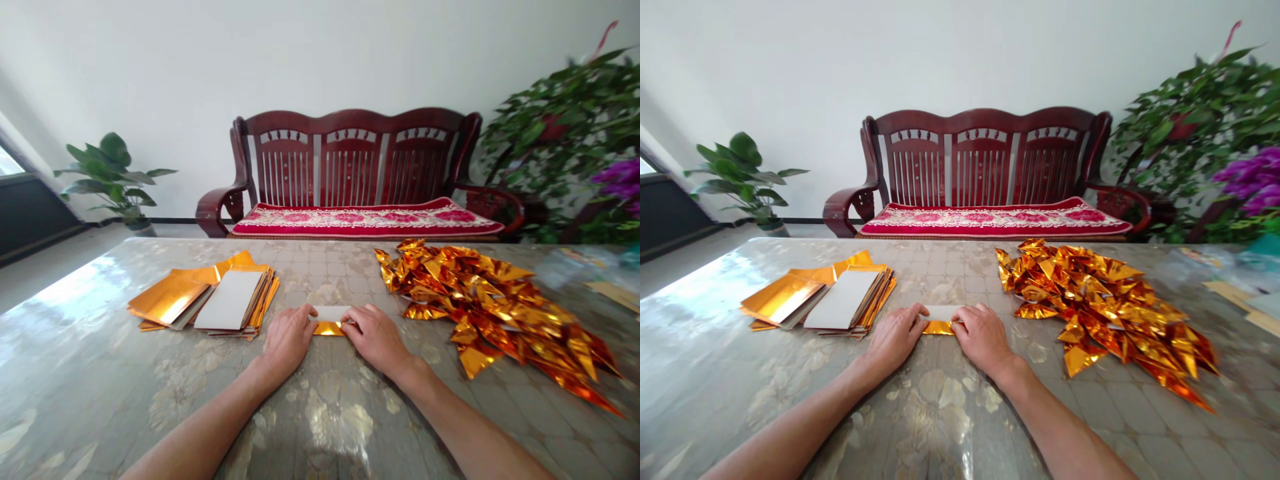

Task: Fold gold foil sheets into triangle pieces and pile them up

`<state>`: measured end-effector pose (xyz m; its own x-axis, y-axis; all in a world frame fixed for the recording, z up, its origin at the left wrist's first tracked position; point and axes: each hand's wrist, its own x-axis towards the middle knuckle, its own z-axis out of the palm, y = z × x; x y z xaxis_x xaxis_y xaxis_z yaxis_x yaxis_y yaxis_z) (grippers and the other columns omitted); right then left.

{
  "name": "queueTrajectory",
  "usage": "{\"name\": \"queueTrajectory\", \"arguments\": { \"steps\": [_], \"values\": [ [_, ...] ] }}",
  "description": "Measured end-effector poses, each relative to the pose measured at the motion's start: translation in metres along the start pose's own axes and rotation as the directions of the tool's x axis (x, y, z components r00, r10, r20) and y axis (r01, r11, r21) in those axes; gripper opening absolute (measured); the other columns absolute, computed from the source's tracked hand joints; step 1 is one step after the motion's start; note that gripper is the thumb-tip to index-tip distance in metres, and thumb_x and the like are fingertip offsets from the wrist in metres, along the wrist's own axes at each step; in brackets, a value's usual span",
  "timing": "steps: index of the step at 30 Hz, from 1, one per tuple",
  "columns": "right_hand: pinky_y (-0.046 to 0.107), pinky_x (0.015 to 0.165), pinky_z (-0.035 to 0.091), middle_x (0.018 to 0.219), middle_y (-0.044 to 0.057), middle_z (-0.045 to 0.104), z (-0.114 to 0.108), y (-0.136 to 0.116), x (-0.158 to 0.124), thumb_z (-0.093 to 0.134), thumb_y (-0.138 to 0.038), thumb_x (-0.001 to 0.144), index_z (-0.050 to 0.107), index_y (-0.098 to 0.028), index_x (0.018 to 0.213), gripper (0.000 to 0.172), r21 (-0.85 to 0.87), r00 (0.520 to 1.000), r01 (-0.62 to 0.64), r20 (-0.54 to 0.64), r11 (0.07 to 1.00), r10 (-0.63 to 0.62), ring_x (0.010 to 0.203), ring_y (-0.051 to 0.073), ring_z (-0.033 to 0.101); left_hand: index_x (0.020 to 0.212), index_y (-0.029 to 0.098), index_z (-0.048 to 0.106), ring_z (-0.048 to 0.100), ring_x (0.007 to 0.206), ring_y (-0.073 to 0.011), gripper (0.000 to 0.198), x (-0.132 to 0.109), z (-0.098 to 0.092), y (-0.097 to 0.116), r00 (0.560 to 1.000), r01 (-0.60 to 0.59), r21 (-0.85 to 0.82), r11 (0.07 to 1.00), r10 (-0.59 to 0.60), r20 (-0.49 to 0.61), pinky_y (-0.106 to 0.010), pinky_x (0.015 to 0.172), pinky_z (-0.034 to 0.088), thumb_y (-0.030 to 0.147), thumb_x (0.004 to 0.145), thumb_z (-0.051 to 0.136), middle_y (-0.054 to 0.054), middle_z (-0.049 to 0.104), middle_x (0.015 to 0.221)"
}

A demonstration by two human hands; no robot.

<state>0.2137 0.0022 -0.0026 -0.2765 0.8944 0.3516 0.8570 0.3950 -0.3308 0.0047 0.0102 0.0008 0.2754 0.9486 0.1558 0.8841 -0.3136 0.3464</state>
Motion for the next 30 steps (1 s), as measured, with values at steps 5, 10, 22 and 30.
{"name": "queueTrajectory", "arguments": {
  "steps": [5,10,22,30],
  "values": [
    [0.029,0.066,0.037,0.079,0.001,0.071,0.000,0.000,0.001,0.063,-0.023,0.087,0.069,-0.026,0.084,0.008,-0.049,1.000,-0.015,0.010,0.999,0.016,0.078,0.019,0.059,0.103,0.022,0.061,0.067,0.088,-0.0207,0.014,0.000,-0.002,0.002,1.000,-0.006,0.089,0.996,0.006,0.007,-0.028,0.077,0.043,0.028,0.094,0.052,-0.002,0.072,0.086],
    [0.029,0.067,0.037,0.079,0.001,0.070,0.000,0.000,0.002,0.063,-0.023,0.088,0.068,-0.025,0.084,0.006,-0.073,1.000,-0.006,0.023,0.997,0.008,0.079,0.019,0.060,0.103,0.022,0.061,0.065,0.089,-0.0215,0.013,0.000,-0.002,0.004,1.000,-0.022,0.157,0.987,0.023,-0.008,-0.030,0.080,0.043,0.023,0.094,0.051,-0.003,0.071,0.090],
    [0.030,0.070,0.037,0.084,0.001,0.070,0.000,-0.002,0.002,0.062,-0.023,0.089,0.066,-0.024,0.087,0.004,-0.099,0.998,-0.014,0.052,0.995,0.019,0.083,0.020,0.059,0.106,0.023,0.064,0.060,0.095,-0.0209,0.018,-0.009,-0.003,0.011,0.927,-0.367,0.175,0.913,0.345,0.146,-0.030,0.080,0.050,0.015,0.094,0.053,-0.003,0.066,0.098],
    [0.037,0.093,0.041,0.113,0.007,0.065,0.009,-0.012,-0.004,0.056,-0.021,0.092,0.064,-0.021,0.104,0.014,-0.163,1.000,-0.021,0.002,0.986,0.022,0.108,0.024,0.053,0.120,0.010,0.056,0.061,0.102,-0.0256,0.029,-0.029,0.005,0.034,0.930,-0.364,0.338,0.868,0.322,0.174,-0.038,0.086,0.054,0.007,0.092,0.048,-0.013,0.062,0.111]
  ]
}}
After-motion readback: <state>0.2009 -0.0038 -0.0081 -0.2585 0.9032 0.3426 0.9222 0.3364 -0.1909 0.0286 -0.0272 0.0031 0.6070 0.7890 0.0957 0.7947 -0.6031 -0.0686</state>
